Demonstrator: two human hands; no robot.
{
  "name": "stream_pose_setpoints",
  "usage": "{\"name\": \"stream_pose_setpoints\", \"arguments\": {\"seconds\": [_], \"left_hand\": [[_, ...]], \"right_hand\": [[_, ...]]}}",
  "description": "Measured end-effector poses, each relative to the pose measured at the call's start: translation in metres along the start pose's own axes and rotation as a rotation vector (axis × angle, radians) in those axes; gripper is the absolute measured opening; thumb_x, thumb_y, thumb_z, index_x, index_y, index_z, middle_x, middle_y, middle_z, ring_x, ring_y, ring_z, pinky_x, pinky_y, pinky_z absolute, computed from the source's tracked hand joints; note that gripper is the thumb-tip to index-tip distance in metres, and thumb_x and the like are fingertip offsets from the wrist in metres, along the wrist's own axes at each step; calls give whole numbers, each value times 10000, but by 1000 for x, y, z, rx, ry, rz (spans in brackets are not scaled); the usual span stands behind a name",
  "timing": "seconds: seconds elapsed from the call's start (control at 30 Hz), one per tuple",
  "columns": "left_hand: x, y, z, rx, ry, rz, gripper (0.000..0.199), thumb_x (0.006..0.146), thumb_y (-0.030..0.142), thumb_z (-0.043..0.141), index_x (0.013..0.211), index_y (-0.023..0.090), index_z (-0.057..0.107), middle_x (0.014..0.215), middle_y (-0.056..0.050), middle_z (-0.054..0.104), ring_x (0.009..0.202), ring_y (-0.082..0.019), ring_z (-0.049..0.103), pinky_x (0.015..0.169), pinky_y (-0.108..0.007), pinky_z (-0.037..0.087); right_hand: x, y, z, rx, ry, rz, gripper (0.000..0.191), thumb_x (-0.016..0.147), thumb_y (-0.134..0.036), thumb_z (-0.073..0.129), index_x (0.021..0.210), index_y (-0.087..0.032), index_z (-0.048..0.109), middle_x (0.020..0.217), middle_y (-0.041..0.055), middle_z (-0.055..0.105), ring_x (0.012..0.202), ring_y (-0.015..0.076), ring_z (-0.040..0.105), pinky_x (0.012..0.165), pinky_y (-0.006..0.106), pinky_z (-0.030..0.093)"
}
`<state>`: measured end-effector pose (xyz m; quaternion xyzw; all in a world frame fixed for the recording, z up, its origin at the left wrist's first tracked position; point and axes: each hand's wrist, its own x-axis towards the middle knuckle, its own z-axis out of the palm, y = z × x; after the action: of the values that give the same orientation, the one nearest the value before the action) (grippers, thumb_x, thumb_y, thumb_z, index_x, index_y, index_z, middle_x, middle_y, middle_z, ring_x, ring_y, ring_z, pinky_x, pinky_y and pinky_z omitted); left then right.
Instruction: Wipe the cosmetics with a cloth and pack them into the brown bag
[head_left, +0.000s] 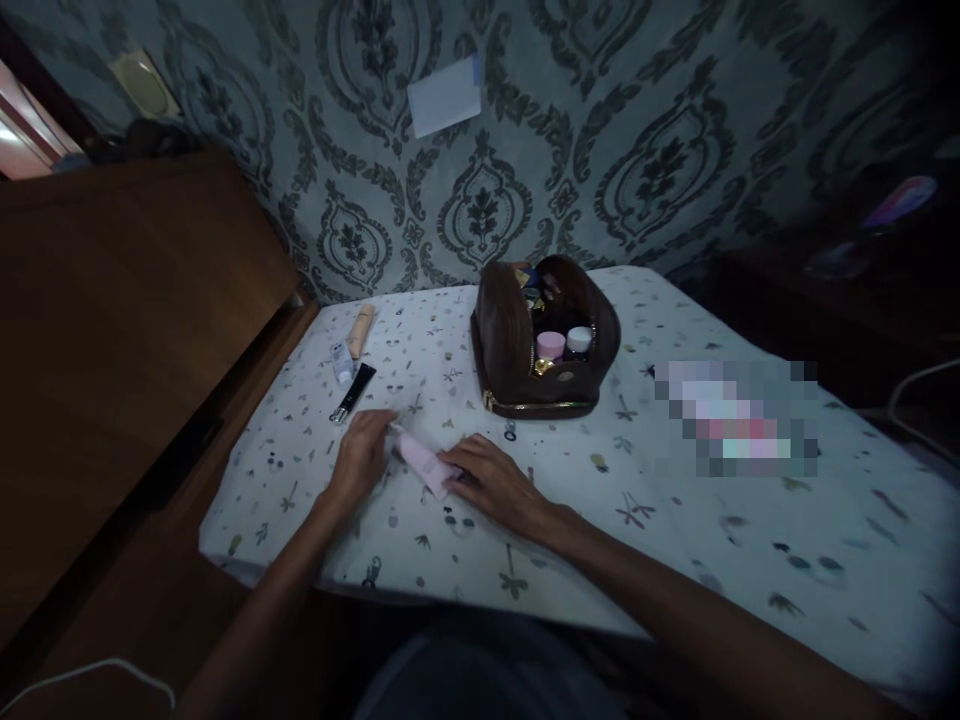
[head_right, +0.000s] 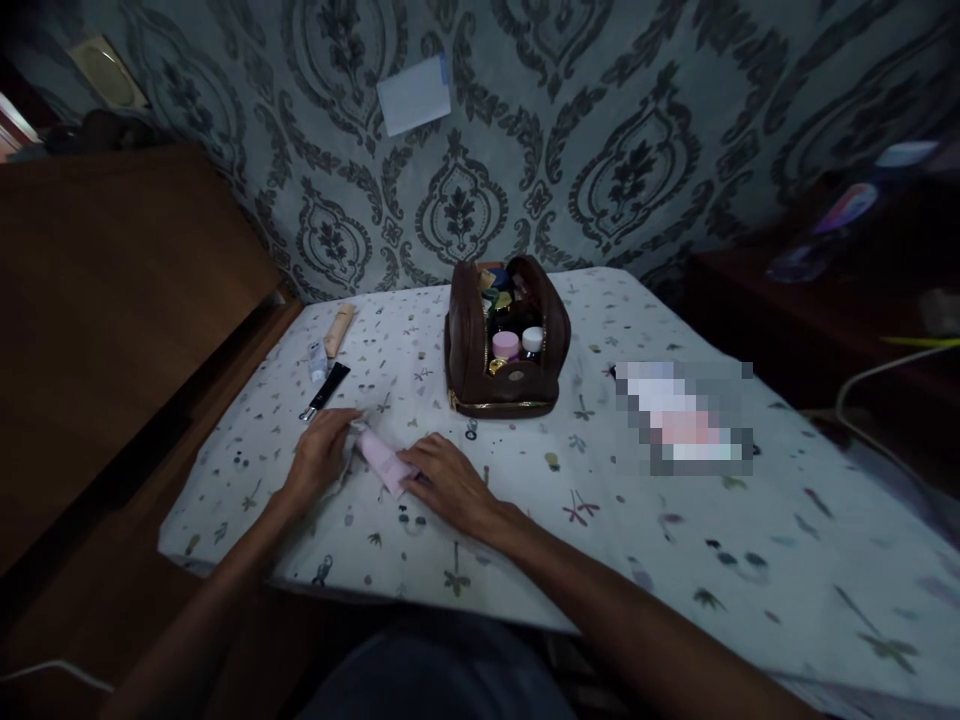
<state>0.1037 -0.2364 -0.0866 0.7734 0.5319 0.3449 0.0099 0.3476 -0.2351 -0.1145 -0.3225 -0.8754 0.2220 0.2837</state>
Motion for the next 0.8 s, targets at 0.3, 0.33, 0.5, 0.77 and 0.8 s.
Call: {"name": "stream_pose_setpoints", "arguments": {"seconds": [0.3, 0.33, 0.5, 0.77, 0.8], "left_hand": [[-36, 49, 27, -179, -148, 302, 431, 916, 5, 403, 1281, 175, 559, 1191, -128, 651, 1162, -225, 570, 967, -445, 529], [-40, 56, 28, -200, -163, 305, 447, 917, 5, 405, 1305, 177, 544, 1210, -134, 641, 1181, -230, 558, 972, -451, 528], [-47, 58, 19, -333, -132, 235, 435, 935, 23, 407, 1284, 218, 577, 1153, -116, 669, 1106, -215, 601, 918, -417, 549], [-15, -9, -1, -177, 139, -56, 300, 932, 93, 442, 1107, 194, 664, 1055, -79, 703, 995, -208, 639, 895, -405, 530], [-13, -11, 1, -163, 130, -31, 299, 928, 85, 442, 1092, 191, 669, 1049, -80, 705, 989, -210, 635, 891, -408, 531]], "right_hand": [[-4, -2, -1, 15, 56, 40, 187, 832, -199, 655, 1004, -188, 583, 973, 76, 619, 943, 239, 532, 842, 390, 474], [-5, -1, -3, 19, 53, 48, 203, 800, -192, 675, 975, -189, 571, 953, 68, 605, 922, 235, 525, 819, 380, 471], [6, 4, -30, 202, -11, 23, 366, 767, -314, 726, 1069, -196, 556, 1064, 71, 588, 1015, 232, 545, 874, 368, 469], [122, 3, -17, 74, -189, 181, 314, 938, -164, 409, 1130, -143, 658, 1021, 86, 676, 906, 176, 620, 767, 268, 464], [135, 3, -10, 56, -217, 192, 303, 927, -147, 417, 1067, -135, 685, 975, 81, 686, 887, 180, 621, 756, 265, 456]]}}
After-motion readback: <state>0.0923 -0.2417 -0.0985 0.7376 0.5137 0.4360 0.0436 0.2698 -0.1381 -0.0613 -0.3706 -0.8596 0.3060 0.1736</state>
